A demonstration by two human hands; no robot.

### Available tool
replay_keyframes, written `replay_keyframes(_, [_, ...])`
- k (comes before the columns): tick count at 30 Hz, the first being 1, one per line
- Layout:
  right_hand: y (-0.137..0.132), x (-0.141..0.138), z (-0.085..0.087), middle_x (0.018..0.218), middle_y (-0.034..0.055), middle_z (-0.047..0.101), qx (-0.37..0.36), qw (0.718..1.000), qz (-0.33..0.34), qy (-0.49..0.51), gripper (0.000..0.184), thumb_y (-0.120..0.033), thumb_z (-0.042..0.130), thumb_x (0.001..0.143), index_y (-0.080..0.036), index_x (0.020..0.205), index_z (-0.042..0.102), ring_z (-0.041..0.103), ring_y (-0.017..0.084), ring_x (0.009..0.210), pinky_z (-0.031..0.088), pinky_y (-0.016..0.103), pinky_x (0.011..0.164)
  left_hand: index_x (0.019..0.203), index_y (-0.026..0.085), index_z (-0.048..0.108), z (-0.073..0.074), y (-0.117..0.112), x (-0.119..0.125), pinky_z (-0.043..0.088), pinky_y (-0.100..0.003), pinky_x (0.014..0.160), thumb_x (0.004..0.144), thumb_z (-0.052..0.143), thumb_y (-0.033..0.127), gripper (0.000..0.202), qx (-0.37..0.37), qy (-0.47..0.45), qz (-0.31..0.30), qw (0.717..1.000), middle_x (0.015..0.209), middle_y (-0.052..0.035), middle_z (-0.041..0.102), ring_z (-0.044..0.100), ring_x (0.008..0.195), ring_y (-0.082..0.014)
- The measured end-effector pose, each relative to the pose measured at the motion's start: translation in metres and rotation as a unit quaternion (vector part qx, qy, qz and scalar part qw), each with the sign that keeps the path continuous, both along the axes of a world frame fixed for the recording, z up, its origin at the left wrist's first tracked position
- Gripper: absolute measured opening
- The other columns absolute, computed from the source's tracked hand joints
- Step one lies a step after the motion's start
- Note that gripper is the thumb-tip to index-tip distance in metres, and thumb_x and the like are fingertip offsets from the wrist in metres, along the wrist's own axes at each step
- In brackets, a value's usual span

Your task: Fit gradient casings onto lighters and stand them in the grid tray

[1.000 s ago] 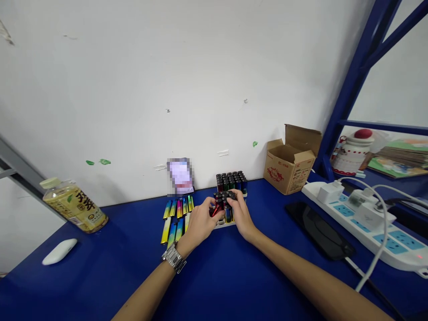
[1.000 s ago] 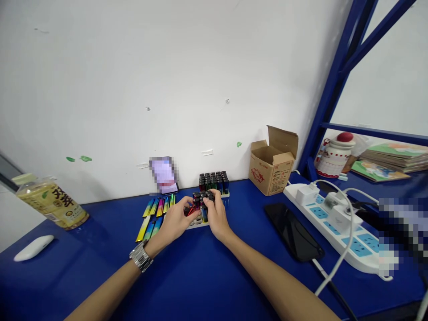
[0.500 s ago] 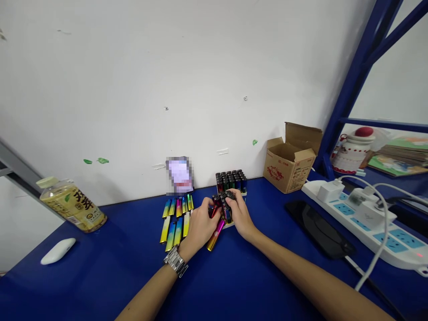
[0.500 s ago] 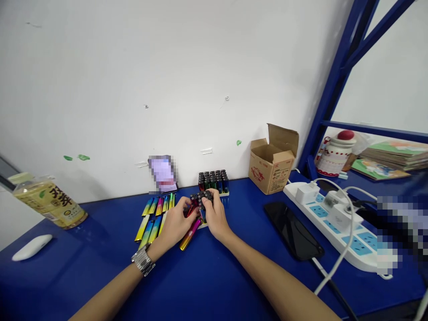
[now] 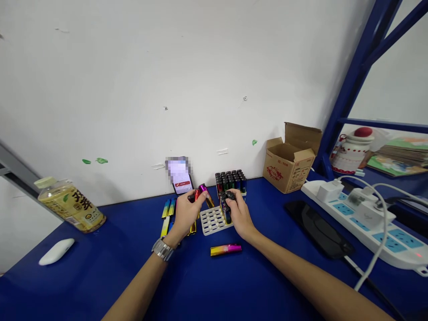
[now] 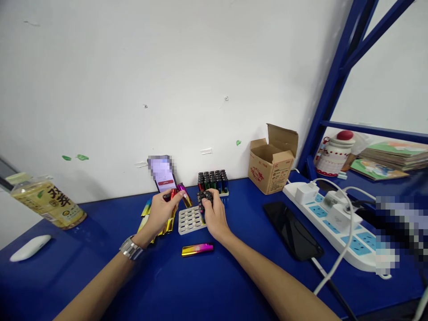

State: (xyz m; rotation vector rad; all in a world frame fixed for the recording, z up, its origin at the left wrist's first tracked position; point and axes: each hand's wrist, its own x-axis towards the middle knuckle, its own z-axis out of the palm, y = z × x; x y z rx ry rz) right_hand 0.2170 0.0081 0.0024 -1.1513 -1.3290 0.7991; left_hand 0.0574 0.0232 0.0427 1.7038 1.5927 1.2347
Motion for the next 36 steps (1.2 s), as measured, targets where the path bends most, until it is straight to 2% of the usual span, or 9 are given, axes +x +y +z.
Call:
replay_keyframes(5, [-0.001,0.005,0.006,0.07,-0.0006,0.058,0.01,0.998,-0.064,-0.008,0.021,-0.03,0.039,0.075,-0.021,0.087,0.054,0.053,0.019,0.068,0.039,0.029,0.066,0.059,0.016,0.056,0.01,0.016,-0.019,0.027,-0.023,0.044,0.068,0.06,0.036,0.022,-0.145,0.112,0.041,0.982,0.047,0.0041,0.046,0.04,0.044,-0.0105])
replay_keyframes(9, [0.007,0.015,0.003,0.065,-0.0009,0.056,0.021,0.995,-0.097,0.011,0.02,-0.029,0.04,0.072,-0.021,0.08,0.056,0.051,0.018,0.063,0.038,0.028,0.061,0.05,0.019,0.047,0.007,0.026,-0.02,0.024,-0.024,0.043,0.061,0.064,0.033,0.025,-0.188,0.202,0.032,0.961,0.041,0.0049,0.04,0.04,0.043,-0.0117])
replay_keyframes(12, [0.012,0.022,0.0,0.066,-0.0006,0.056,0.029,0.994,-0.105,0.023,0.021,-0.029,0.04,0.071,-0.02,0.08,0.057,0.051,0.018,0.062,0.037,0.027,0.058,0.051,0.02,0.045,0.005,0.029,-0.016,0.025,-0.025,0.044,0.065,0.065,0.041,0.032,-0.186,0.275,0.017,0.943,0.044,0.0033,0.043,0.045,0.044,-0.0139])
replay_keyframes(16, [0.015,0.025,-0.002,0.064,-0.0011,0.054,0.025,0.994,-0.103,0.019,0.021,-0.029,0.041,0.072,-0.02,0.081,0.057,0.05,0.017,0.061,0.037,0.026,0.057,0.068,0.017,0.055,0.008,0.031,-0.013,0.033,-0.026,0.05,0.077,0.055,0.049,0.033,-0.168,0.355,0.009,0.919,0.064,-0.0068,0.063,0.06,0.061,-0.0218])
replay_keyframes(21, [0.014,0.024,-0.001,0.062,-0.0019,0.052,0.022,0.995,-0.1,0.015,0.02,-0.029,0.04,0.073,-0.02,0.082,0.056,0.049,0.017,0.061,0.037,0.027,0.057,0.098,0.007,0.058,0.009,0.03,-0.013,0.042,-0.029,0.06,0.086,0.045,0.033,0.031,-0.14,0.435,0.027,0.889,0.09,-0.0205,0.068,0.066,0.081,-0.028])
replay_keyframes(26, [0.013,0.024,0.0,0.062,-0.0025,0.051,0.023,0.995,-0.099,0.008,0.02,-0.029,0.04,0.074,-0.021,0.082,0.056,0.049,0.017,0.061,0.037,0.027,0.058,0.092,0.007,0.063,0.005,0.022,-0.012,0.047,-0.033,0.07,0.083,0.038,0.013,0.027,-0.107,0.489,0.033,0.865,0.093,-0.0217,0.067,0.066,0.085,-0.0286])
replay_keyframes(28, [0.013,0.024,0.0,0.062,-0.0023,0.052,0.027,0.994,-0.101,0.003,0.021,-0.029,0.04,0.074,-0.021,0.083,0.056,0.05,0.018,0.062,0.038,0.028,0.059,0.093,0.006,0.064,0.003,0.019,-0.012,0.047,-0.038,0.074,0.085,0.034,0.014,0.032,-0.089,0.5,0.035,0.861,0.095,-0.0243,0.066,0.065,0.091,-0.0321])
replay_keyframes(31, [0.013,0.025,0.0,0.063,-0.002,0.052,0.025,0.995,-0.097,0.004,0.021,-0.029,0.04,0.074,-0.021,0.083,0.056,0.05,0.018,0.063,0.038,0.028,0.059,0.109,-0.001,0.059,-0.004,0.018,-0.012,0.045,-0.046,0.084,0.092,0.024,0.021,0.045,-0.055,0.506,0.032,0.86,0.108,-0.0302,0.061,0.057,0.108,-0.0376])
replay_keyframes(36, [0.014,0.024,-0.001,0.063,-0.002,0.052,0.019,0.996,-0.088,0.009,0.02,-0.029,0.04,0.075,-0.021,0.083,0.055,0.05,0.018,0.063,0.037,0.027,0.058,0.135,0.003,0.043,-0.023,0.018,-0.013,0.032,-0.041,0.106,0.096,0.019,0.044,0.061,-0.033,0.497,-0.044,0.866,0.141,-0.0212,0.045,0.034,0.135,-0.0315])
